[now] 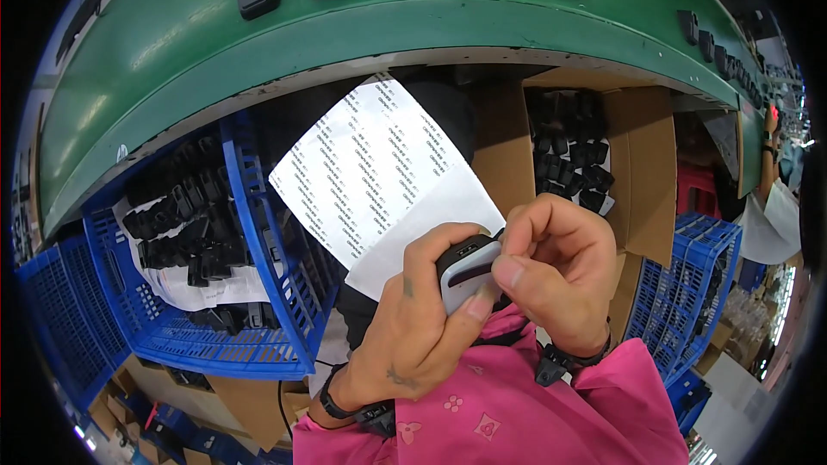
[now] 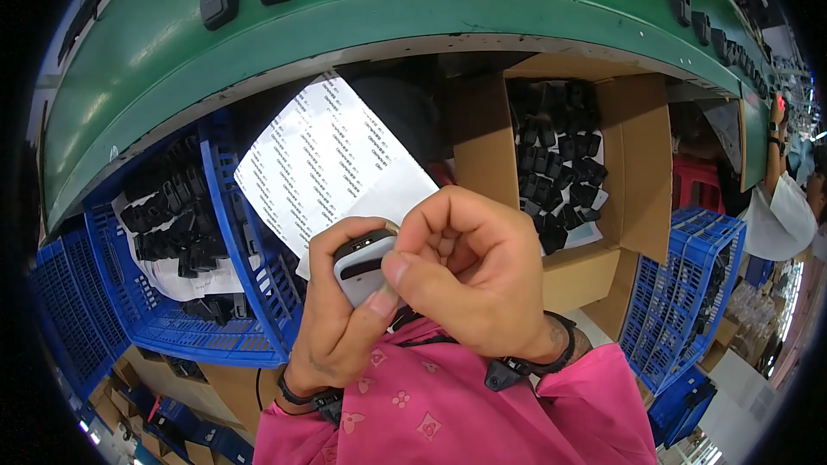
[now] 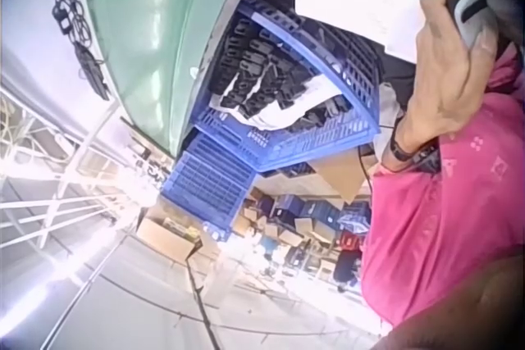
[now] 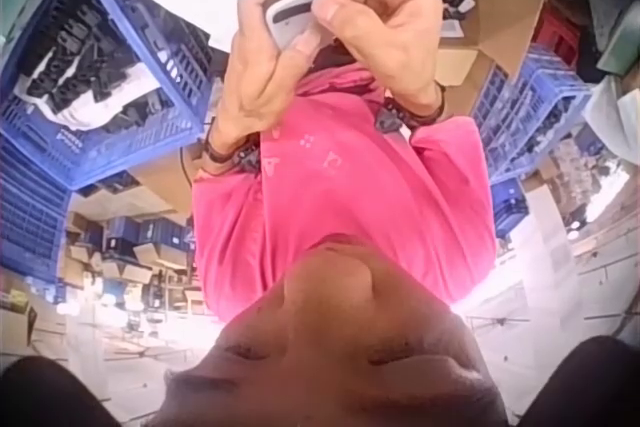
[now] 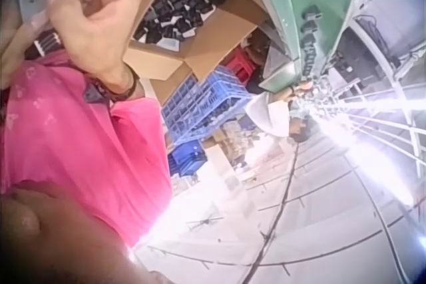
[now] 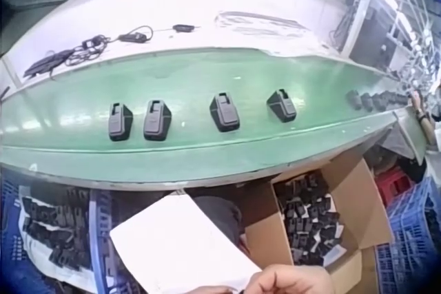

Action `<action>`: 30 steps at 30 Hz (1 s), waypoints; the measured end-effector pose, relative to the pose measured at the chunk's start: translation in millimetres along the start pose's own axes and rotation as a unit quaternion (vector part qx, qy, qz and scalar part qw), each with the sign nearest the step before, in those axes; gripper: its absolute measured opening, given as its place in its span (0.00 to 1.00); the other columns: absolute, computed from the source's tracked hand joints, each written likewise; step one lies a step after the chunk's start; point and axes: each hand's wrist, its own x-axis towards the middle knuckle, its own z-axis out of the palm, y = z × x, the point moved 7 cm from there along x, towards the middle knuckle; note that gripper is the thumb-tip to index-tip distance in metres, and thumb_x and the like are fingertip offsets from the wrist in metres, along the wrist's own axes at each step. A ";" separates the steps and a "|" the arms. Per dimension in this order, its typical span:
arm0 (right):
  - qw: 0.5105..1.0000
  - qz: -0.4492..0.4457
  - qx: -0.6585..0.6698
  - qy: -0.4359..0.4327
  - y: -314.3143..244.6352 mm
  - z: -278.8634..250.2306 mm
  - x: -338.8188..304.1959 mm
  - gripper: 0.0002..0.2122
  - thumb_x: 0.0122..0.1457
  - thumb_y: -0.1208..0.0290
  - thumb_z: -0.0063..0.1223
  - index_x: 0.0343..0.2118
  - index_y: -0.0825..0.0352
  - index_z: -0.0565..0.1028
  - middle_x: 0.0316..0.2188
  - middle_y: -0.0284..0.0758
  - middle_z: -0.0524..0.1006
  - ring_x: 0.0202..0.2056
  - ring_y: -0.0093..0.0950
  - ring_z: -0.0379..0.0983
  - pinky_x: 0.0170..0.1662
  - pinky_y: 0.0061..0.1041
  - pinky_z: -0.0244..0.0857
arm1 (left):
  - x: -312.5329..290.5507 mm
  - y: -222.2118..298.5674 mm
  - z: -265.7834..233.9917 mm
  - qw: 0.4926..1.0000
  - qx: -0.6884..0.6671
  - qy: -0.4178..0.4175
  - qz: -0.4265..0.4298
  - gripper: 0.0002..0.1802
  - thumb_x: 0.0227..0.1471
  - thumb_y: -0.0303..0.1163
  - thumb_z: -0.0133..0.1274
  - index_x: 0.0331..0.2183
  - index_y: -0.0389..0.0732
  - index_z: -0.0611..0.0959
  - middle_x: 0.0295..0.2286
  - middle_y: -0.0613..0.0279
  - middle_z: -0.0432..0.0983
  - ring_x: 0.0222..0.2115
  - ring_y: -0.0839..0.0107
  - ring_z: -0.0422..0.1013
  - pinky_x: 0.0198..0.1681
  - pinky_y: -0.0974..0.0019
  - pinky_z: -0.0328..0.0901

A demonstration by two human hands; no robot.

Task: The person picks up a device from a blue crate, peels a sticker from a sheet, and applies it to the device. They then place the device onto a green conveyor belt and repeat the process.

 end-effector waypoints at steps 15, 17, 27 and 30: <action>1.000 -0.005 0.025 0.001 2.6 -1.5 1.6 0.05 0.51 0.81 0.54 0.29 0.74 0.70 0.23 0.28 0.73 0.24 0.09 0.66 0.26 0.10 0.59 | 0.8 -0.1 0.7 1.000 0.010 0.002 0.000 0.27 0.52 0.27 0.48 0.51 0.29 0.59 0.38 0.38 0.72 0.37 0.46 0.73 0.41 0.57 0.66; 1.000 -0.005 0.018 0.003 2.7 -2.1 1.8 0.04 0.51 0.82 0.54 0.29 0.74 0.70 0.23 0.28 0.72 0.24 0.09 0.66 0.25 0.10 0.59 | 1.1 -0.2 0.8 1.000 0.013 0.000 0.000 0.27 0.52 0.27 0.48 0.51 0.29 0.59 0.38 0.38 0.72 0.37 0.46 0.73 0.41 0.57 0.66; 0.998 0.029 -0.026 0.042 3.4 -1.2 1.0 0.06 0.49 0.78 0.56 0.26 0.70 0.69 0.24 0.29 0.71 0.24 0.12 0.65 0.28 0.11 0.60 | 1.5 -0.1 0.4 0.999 0.028 0.012 0.013 0.27 0.51 0.26 0.49 0.50 0.29 0.59 0.38 0.39 0.71 0.35 0.46 0.73 0.40 0.57 0.66; 0.998 0.009 -0.037 0.041 2.1 -0.9 1.3 0.06 0.49 0.78 0.56 0.27 0.71 0.69 0.24 0.29 0.71 0.24 0.11 0.65 0.28 0.11 0.59 | 1.3 -1.2 0.5 0.999 0.027 0.015 0.012 0.27 0.51 0.26 0.49 0.50 0.29 0.59 0.37 0.39 0.72 0.35 0.47 0.74 0.39 0.58 0.67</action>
